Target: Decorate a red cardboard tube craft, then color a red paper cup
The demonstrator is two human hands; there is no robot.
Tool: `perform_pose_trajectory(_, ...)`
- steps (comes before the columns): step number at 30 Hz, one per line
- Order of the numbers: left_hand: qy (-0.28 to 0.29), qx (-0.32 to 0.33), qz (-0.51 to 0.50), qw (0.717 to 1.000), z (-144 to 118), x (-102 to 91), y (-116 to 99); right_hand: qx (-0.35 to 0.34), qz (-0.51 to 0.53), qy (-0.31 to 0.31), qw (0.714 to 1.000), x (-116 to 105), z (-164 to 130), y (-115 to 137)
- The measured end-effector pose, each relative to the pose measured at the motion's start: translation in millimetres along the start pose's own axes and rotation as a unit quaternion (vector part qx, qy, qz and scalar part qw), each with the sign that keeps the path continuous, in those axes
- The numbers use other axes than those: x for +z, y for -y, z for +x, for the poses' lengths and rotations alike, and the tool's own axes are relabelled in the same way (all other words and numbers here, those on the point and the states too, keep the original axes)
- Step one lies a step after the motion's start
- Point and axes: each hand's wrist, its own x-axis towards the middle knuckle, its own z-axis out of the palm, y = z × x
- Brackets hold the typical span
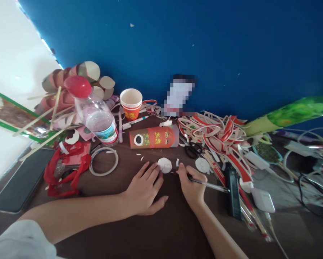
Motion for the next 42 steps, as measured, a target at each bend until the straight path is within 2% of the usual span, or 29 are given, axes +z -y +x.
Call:
perform_pose_trajectory(4,0.000,-0.002,0.001,1.000,0,-1.2,0,0.036,0.041,-0.055,0.997,-7,4,-6)
perform_pose_trajectory(6,-0.001,-0.002,0.003,1.000,1,-1.7,1,0.008,0.047,-0.046,0.998,-13,11,-13)
perform_pose_trajectory(7,-0.001,-0.003,0.003,1.000,1,-1.9,1,-0.016,0.032,-0.038,0.999,-18,16,-17)
perform_pose_trajectory(9,-0.002,-0.009,0.001,1.000,1,-1.7,1,-0.111,-0.023,0.016,0.993,-28,28,-26)
perform_pose_trajectory(12,-0.005,-0.020,-0.004,1.000,1,-0.7,1,-0.256,-0.132,0.103,0.952,-43,40,-36)
perform_pose_trajectory(14,-0.007,-0.022,-0.008,1.000,1,0.1,2,-0.308,-0.199,0.140,0.920,-49,44,-41)
perform_pose_trajectory(16,-0.011,-0.023,-0.009,1.000,1,0.8,2,-0.323,-0.245,0.168,0.898,-50,44,-41)
perform_pose_trajectory(18,-0.017,-0.024,-0.008,1.000,1,1.5,2,-0.302,-0.258,0.179,0.900,-46,42,-37)
perform_pose_trajectory(21,-0.024,-0.024,-0.009,0.999,1,2.6,2,-0.235,-0.216,0.166,0.933,-31,38,-24)
perform_pose_trajectory(24,-0.023,-0.024,-0.017,0.999,1,3.6,3,-0.177,-0.162,0.180,0.954,-15,37,-10)
perform_pose_trajectory(27,-0.025,-0.025,-0.030,0.999,0,3.7,3,-0.088,-0.106,0.181,0.974,-2,38,-4)
perform_pose_trajectory(29,-0.031,-0.026,-0.038,0.998,0,3.3,2,-0.034,-0.063,0.175,0.982,1,40,-4)
perform_pose_trajectory(32,-0.050,-0.048,-0.074,0.995,2,2.3,4,-0.005,-0.019,0.184,0.983,-2,42,-2)
perform_pose_trajectory(34,-0.081,-0.089,-0.139,0.983,5,1.7,7,-0.002,0.004,0.206,0.979,-7,40,2)
perform_pose_trajectory(37,-0.138,-0.168,-0.265,0.940,11,0.8,13,0.027,0.077,0.248,0.965,-12,29,13)
perform_pose_trajectory(40,-0.136,-0.197,-0.333,0.912,15,-1.7,16,0.054,0.140,0.268,0.952,-14,16,21)
perform_pose_trajectory(42,-0.125,-0.210,-0.368,0.897,17,-4.4,17,0.040,0.121,0.253,0.959,-15,12,19)
